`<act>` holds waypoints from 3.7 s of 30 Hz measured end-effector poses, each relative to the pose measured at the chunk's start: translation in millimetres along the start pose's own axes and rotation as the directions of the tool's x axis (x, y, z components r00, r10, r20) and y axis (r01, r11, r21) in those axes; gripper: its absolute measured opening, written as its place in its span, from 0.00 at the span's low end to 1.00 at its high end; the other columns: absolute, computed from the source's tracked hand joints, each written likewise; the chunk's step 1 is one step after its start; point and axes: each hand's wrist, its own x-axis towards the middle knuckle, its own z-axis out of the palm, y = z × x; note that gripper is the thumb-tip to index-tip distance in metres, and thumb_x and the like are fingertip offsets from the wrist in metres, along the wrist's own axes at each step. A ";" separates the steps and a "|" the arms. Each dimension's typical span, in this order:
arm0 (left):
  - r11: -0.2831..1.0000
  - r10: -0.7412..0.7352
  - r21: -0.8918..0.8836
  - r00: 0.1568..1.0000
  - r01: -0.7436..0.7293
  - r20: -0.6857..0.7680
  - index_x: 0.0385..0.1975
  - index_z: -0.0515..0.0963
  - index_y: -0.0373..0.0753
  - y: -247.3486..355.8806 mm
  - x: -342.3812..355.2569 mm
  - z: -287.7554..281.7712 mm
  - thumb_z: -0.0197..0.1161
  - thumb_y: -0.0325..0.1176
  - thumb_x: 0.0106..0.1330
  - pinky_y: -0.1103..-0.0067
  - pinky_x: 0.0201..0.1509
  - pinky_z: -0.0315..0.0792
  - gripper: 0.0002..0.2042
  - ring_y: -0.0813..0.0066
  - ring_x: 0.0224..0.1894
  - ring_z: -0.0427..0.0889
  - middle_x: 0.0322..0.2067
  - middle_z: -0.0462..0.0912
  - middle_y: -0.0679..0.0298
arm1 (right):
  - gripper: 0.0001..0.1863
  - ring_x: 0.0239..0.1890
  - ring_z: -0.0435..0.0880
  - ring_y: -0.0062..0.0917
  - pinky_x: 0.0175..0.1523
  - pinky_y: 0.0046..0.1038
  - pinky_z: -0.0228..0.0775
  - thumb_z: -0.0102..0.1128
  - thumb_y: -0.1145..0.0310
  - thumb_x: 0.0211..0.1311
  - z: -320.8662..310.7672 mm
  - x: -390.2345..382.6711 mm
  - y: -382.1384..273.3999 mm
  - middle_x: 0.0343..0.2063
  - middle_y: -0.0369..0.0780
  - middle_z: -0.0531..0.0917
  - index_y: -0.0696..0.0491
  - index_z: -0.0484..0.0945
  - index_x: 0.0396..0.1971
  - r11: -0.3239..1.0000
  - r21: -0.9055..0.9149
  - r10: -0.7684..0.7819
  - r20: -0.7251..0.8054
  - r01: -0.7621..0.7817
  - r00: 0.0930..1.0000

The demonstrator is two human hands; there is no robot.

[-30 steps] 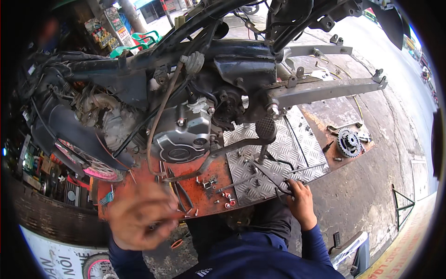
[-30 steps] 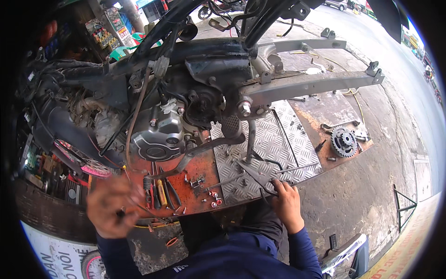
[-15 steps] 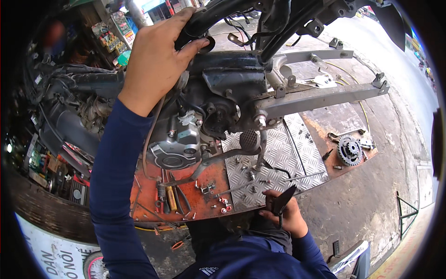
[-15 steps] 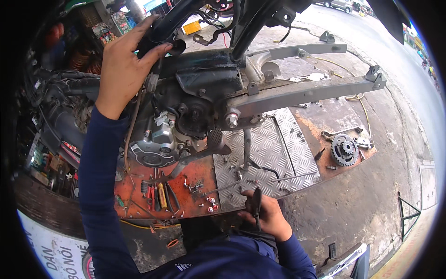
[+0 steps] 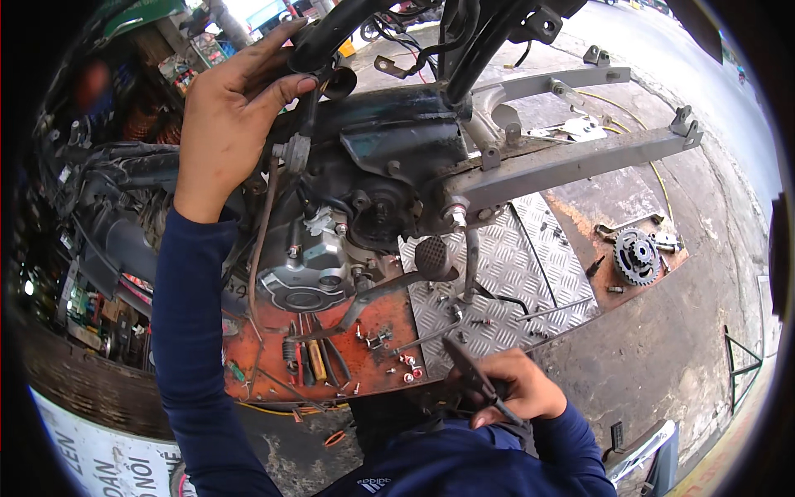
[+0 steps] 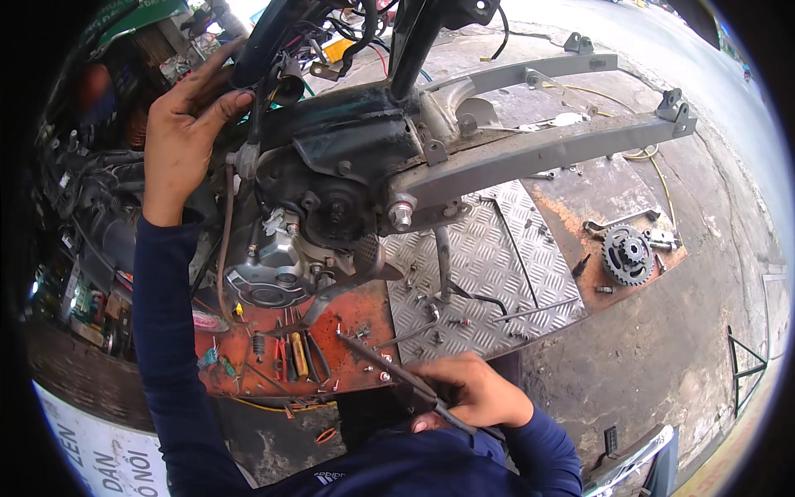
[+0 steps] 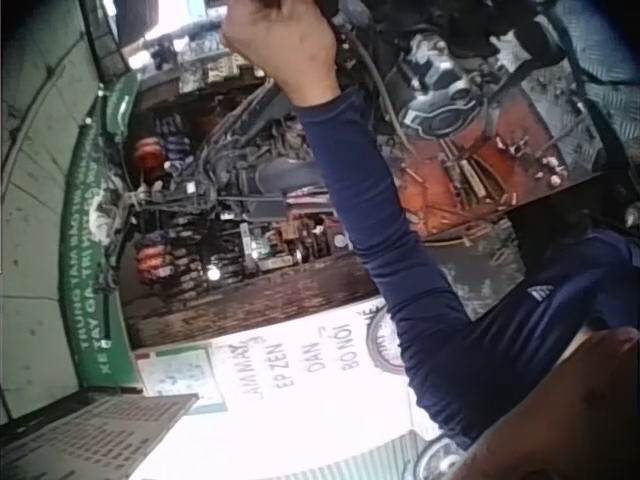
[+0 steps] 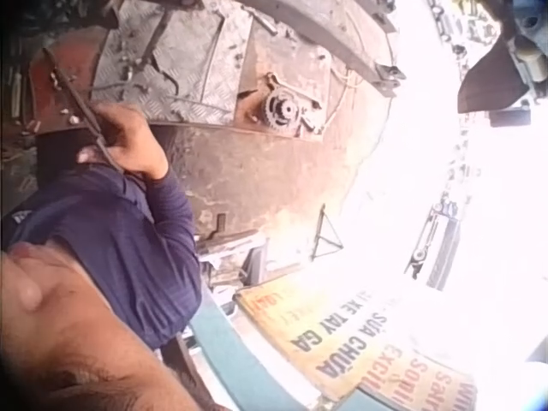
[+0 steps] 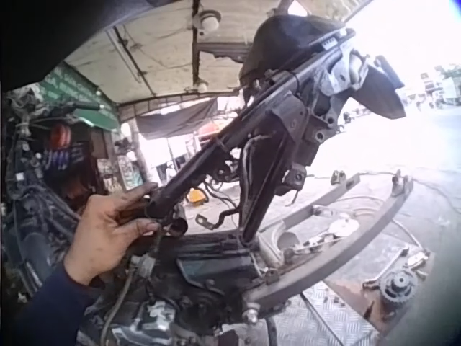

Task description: Replacing or adjusting internal components of a motorcycle chassis and engine area.

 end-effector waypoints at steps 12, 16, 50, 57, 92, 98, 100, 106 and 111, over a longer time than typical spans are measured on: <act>0.992 0.087 0.096 0.994 -0.081 -0.061 0.58 0.76 0.38 -4.9 -2.3 3.2 0.66 0.26 0.62 0.79 0.52 0.74 0.22 0.76 0.47 0.83 0.45 0.85 0.54 | 0.34 0.14 0.72 0.16 0.19 0.20 0.61 0.54 0.37 0.64 -53.2 106.3 -110.9 0.12 0.33 0.72 0.59 0.76 0.22 0.945 -0.095 0.285 -0.228 -0.313 0.931; 0.995 0.046 0.095 0.998 -0.041 -0.046 0.58 0.75 0.38 1.8 -2.4 1.5 0.65 0.27 0.62 0.78 0.52 0.74 0.22 0.73 0.47 0.85 0.44 0.86 0.53 | 0.38 0.13 0.73 0.17 0.19 0.21 0.63 0.49 0.33 0.64 -79.3 121.2 -118.3 0.10 0.34 0.72 0.59 0.77 0.22 0.916 -0.260 0.285 -0.121 -0.307 0.951; 0.990 -0.005 0.143 1.000 0.006 -0.006 0.60 0.74 0.41 2.4 -3.2 -5.3 0.67 0.30 0.61 0.75 0.54 0.76 0.25 0.63 0.53 0.82 0.48 0.82 0.45 | 0.27 0.12 0.69 0.19 0.21 0.26 0.61 0.55 0.51 0.68 -75.4 144.7 -110.1 0.09 0.35 0.70 0.59 0.74 0.17 0.880 -0.408 0.222 -0.101 -0.244 0.970; 0.976 0.072 0.204 0.997 -0.072 0.008 0.61 0.72 0.38 6.9 -5.5 -0.6 0.68 0.32 0.61 0.74 0.56 0.73 0.26 0.67 0.52 0.81 0.49 0.82 0.49 | 0.28 0.09 0.68 0.16 0.15 0.23 0.56 0.55 0.49 0.69 -67.4 139.6 -110.5 0.07 0.33 0.68 0.57 0.72 0.16 0.948 -0.245 0.190 -0.084 -0.205 0.978; 0.928 0.218 0.318 0.975 -0.194 -0.042 0.57 0.75 0.38 1.6 -0.4 6.7 0.77 0.35 0.50 0.73 0.44 0.77 0.31 0.64 0.36 0.86 0.37 0.85 0.53 | 0.31 0.15 0.72 0.39 0.26 0.37 0.64 0.55 0.46 0.67 -70.1 116.1 -108.1 0.11 0.46 0.72 0.62 0.76 0.19 0.725 -0.671 0.073 -0.149 -0.155 0.986; 0.840 0.326 0.463 0.945 -0.283 -0.014 0.55 0.76 0.38 -4.3 1.8 -0.1 0.72 0.31 0.55 0.73 0.42 0.76 0.25 0.57 0.37 0.86 0.35 0.85 0.50 | 0.37 0.12 0.72 0.20 0.19 0.26 0.62 0.50 0.36 0.65 -78.9 135.4 -160.2 0.08 0.36 0.70 0.61 0.78 0.20 0.694 -0.566 0.388 -0.227 -0.446 0.893; 0.901 0.295 0.334 0.956 -0.277 -0.003 0.55 0.76 0.38 -4.9 2.8 -0.8 0.71 0.31 0.55 0.72 0.41 0.76 0.25 0.56 0.36 0.86 0.36 0.85 0.50 | 0.37 0.08 0.70 0.19 0.15 0.24 0.60 0.50 0.35 0.64 -85.5 138.7 -170.9 0.09 0.35 0.70 0.60 0.77 0.20 0.702 -0.571 0.405 -0.172 -0.426 0.898; 0.909 0.270 0.330 0.963 -0.253 -0.004 0.56 0.76 0.41 -5.4 2.8 -5.9 0.71 0.30 0.55 0.73 0.42 0.76 0.25 0.55 0.36 0.85 0.37 0.85 0.50 | 0.35 0.13 0.70 0.17 0.20 0.22 0.61 0.52 0.35 0.63 -87.5 156.8 -196.1 0.10 0.33 0.71 0.57 0.77 0.17 0.559 -0.721 0.401 -0.199 -0.410 0.894; 0.884 0.328 0.354 0.945 -0.305 -0.006 0.56 0.77 0.39 -10.8 3.8 -2.8 0.71 0.30 0.56 0.72 0.41 0.76 0.25 0.54 0.36 0.85 0.37 0.85 0.49 | 0.36 0.07 0.67 0.16 0.14 0.20 0.55 0.52 0.37 0.65 -93.3 159.6 -205.1 0.06 0.34 0.69 0.58 0.80 0.16 0.596 -0.699 0.365 -0.204 -0.396 0.909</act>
